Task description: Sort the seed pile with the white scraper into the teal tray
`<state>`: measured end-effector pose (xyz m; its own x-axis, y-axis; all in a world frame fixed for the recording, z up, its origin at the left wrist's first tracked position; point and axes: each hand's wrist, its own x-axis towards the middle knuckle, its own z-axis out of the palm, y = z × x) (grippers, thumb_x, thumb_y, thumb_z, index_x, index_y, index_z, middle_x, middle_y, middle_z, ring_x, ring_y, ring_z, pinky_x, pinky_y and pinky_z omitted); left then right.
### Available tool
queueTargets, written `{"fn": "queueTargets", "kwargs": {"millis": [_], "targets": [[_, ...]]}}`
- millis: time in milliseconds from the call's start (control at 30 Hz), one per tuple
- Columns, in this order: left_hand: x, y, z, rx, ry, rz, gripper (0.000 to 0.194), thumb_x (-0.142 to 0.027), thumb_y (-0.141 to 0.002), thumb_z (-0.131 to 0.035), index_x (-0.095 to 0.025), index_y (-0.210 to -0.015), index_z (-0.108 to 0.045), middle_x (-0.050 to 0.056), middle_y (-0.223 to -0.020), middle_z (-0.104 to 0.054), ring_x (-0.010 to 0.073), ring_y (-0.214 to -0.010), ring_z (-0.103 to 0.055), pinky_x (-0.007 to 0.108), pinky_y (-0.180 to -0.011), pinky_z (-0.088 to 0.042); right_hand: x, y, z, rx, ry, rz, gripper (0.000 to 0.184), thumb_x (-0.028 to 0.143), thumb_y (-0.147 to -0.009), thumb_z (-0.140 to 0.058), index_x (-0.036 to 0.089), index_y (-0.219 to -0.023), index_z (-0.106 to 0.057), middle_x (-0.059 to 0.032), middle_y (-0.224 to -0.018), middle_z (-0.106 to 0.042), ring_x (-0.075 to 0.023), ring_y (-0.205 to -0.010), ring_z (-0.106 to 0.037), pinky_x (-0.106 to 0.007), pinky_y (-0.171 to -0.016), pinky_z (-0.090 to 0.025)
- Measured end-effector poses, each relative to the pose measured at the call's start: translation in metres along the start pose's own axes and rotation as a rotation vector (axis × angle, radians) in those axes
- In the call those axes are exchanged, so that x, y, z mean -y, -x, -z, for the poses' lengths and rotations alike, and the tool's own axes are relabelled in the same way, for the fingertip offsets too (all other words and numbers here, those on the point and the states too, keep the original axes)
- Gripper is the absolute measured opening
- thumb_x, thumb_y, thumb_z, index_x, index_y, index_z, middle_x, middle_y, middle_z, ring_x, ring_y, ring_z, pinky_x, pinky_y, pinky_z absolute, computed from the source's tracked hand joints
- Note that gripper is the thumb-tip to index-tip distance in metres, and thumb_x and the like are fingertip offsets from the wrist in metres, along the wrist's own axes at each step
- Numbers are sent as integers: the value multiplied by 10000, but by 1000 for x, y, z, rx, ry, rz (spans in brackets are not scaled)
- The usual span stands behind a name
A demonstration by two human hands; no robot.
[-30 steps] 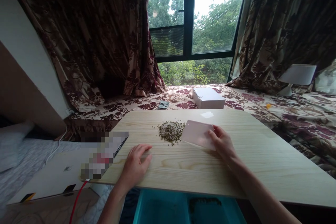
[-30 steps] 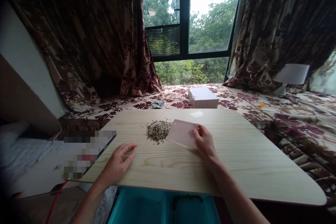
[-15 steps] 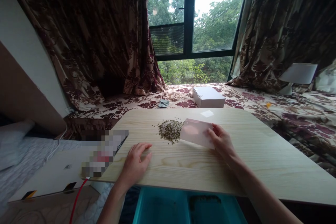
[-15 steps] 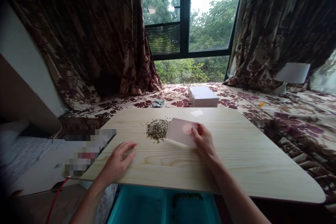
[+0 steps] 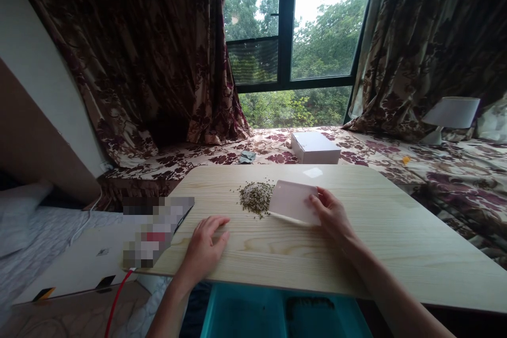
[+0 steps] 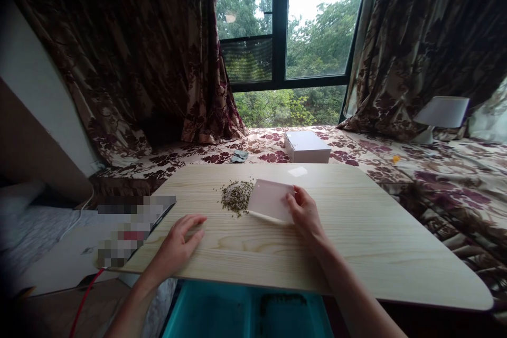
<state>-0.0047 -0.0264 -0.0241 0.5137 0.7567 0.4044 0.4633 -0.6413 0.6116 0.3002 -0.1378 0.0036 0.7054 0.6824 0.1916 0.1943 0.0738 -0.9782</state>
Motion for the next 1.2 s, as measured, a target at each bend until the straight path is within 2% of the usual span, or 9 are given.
{"fn": "queueTargets", "kwargs": {"millis": [233,467,733,1033,1200], "targets": [[0,0,0,8,5,7,273,-301,-819,-516,-199,-1035,-650,82,-1113,-660,248,-1105,-555,452,-1019,-404,6,2,-3,47,2,-18,408,418,-680,-630,166,-1001,-607,-65,-774,-713,-190,-675,-649,-243,-495,-452],[-2,1,1,-10,-2,-6,265,-291,-812,-522,-202,-1024,-655,82,-1090,-668,248,-1085,-570,442,-1000,-428,11,5,0,4,6,-22,383,401,-688,-607,171,-995,-612,-46,-755,-702,-187,-670,-647,-236,-478,-431],[-1,1,1,-34,-17,-20,257,-276,-802,-537,-208,-1016,-663,72,-1093,-673,240,-1087,-583,431,-1007,-435,10,4,-1,13,-2,3,376,397,-681,-616,169,-980,-623,-40,-722,-702,-184,-637,-639,-246,-479,-431],[-2,1,1,-22,-14,-11,261,-281,-811,-532,-199,-1021,-663,76,-1097,-671,239,-1100,-581,435,-1017,-430,14,8,0,41,-21,-13,341,362,-664,-616,168,-943,-642,-53,-801,-726,-190,-705,-653,-284,-608,-496],[-3,1,2,-31,-15,-19,260,-280,-807,-537,-208,-1021,-667,73,-1093,-675,236,-1089,-586,433,-1009,-436,13,8,1,30,-28,-4,349,357,-675,-617,171,-969,-646,-63,-854,-735,-203,-735,-661,-295,-616,-506]]}}
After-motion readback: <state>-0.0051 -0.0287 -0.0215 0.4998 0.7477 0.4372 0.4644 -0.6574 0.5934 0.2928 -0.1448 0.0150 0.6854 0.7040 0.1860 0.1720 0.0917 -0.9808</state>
